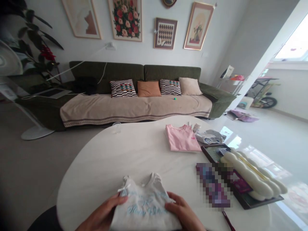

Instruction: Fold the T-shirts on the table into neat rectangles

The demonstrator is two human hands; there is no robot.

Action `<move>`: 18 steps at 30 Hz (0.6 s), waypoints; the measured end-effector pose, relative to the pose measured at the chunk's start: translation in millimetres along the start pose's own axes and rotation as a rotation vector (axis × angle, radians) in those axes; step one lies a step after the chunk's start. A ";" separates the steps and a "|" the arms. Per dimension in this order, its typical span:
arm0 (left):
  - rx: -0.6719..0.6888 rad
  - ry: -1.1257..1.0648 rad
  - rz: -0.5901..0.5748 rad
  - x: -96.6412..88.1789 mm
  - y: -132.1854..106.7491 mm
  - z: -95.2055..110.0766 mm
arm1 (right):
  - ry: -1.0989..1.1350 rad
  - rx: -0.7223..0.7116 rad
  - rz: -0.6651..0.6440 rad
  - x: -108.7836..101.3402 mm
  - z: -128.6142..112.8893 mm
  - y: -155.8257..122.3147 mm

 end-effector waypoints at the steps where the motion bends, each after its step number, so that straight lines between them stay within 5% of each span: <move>1: 0.005 0.018 -0.038 12.3 14.2 16.6 | -0.013 -0.015 0.015 -6.7 -21.1 2.9; 4: 0.040 0.115 -0.103 50.4 70.2 75.4 | -0.131 -0.110 0.082 -35.2 -97.8 21.4; 7: 0.163 0.214 -0.163 95.7 134.1 136.9 | -0.186 -0.266 0.286 -81.2 -177.5 46.4; 10: 0.313 0.365 -0.046 132.6 195.0 177.0 | -0.306 -0.460 0.511 -132.1 -235.3 72.6; 13: 0.318 0.509 0.158 145.7 246.4 173.4 | -0.475 -0.501 0.770 -178.7 -246.6 99.0; 15: 0.279 0.572 0.237 139.7 269.3 149.7 | -0.511 -0.457 0.866 -201.0 -228.1 115.6; 18: 0.255 0.676 0.328 107.4 274.9 103.9 | -0.509 -0.395 0.968 -219.8 -180.4 131.4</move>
Point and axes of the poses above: each hand's wrist, its own y-axis towards the middle knuckle, its own x-axis out of the palm, z = x × y, the point moved 5 cm from there along y, towards the middle knuckle, and after that the axes turned 4 degrees about -x, right-handed, at the moved point
